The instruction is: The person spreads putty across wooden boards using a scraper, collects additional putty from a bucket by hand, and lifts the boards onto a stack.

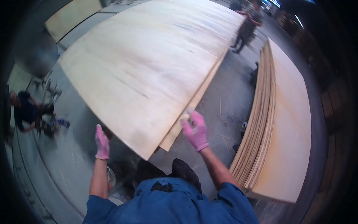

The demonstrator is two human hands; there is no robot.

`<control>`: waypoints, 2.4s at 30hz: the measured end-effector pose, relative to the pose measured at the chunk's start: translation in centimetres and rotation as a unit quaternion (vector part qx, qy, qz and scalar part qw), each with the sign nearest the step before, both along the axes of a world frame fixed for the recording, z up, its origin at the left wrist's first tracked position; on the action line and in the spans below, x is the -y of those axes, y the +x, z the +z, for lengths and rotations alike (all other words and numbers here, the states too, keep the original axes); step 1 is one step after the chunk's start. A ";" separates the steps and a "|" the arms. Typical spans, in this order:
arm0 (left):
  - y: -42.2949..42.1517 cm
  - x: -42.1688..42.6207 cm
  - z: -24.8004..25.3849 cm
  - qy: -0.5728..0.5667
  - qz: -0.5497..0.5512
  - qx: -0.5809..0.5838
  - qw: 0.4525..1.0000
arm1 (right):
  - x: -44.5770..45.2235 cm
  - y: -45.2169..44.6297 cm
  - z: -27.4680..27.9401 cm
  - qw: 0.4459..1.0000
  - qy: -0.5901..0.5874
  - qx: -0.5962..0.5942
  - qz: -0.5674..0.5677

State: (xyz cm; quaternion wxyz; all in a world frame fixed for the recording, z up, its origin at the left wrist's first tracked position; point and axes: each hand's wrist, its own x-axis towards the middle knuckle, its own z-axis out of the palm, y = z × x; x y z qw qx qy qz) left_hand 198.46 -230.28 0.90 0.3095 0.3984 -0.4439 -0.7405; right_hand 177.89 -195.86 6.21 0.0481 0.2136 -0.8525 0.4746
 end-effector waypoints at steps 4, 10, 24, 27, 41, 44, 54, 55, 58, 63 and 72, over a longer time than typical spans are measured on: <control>-4.9 11.8 -3.3 -0.075 -0.084 -0.104 0.988 | 3.5 4.4 -3.8 0.997 0.056 -0.044 -0.043; -7.2 11.9 -1.9 -0.102 -0.013 0.045 0.994 | 9.6 7.0 -4.0 0.971 0.179 -0.035 -0.155; -4.3 17.4 -4.7 -0.465 -0.333 0.012 0.820 | 9.9 8.8 -3.8 0.943 0.070 -0.073 -0.317; -3.3 19.1 -0.2 -0.542 -0.424 0.005 0.725 | 9.9 14.0 -4.6 0.882 -0.068 -0.087 -0.459; -5.9 -4.1 5.0 -0.142 -0.903 0.060 0.402 | 11.0 63.0 -21.0 0.272 -0.387 0.025 -0.881; -3.3 -10.1 -1.5 -0.102 -0.940 0.092 0.311 | 9.9 63.8 -25.9 0.242 -0.422 0.180 -0.855; 13.3 -26.5 -13.8 -0.240 -0.948 0.207 -0.025 | 6.4 57.0 -35.2 0.261 0.021 0.405 -0.876; 14.4 -27.1 -14.4 -0.225 -0.946 0.231 -0.036 | 7.1 57.9 -35.2 0.170 -0.131 0.337 -0.917; 16.5 -27.4 -16.2 -0.184 -0.944 0.266 -0.063 | 9.2 60.5 -38.2 -0.075 -0.396 0.176 -0.898; 18.1 -28.8 -16.5 -0.243 -0.940 0.216 -0.103 | 6.8 58.8 -32.4 0.080 -0.237 0.364 -0.897; 18.6 -28.8 -17.5 -0.279 -0.921 0.238 -0.132 | 6.9 55.1 -46.1 0.219 -0.241 0.374 -0.868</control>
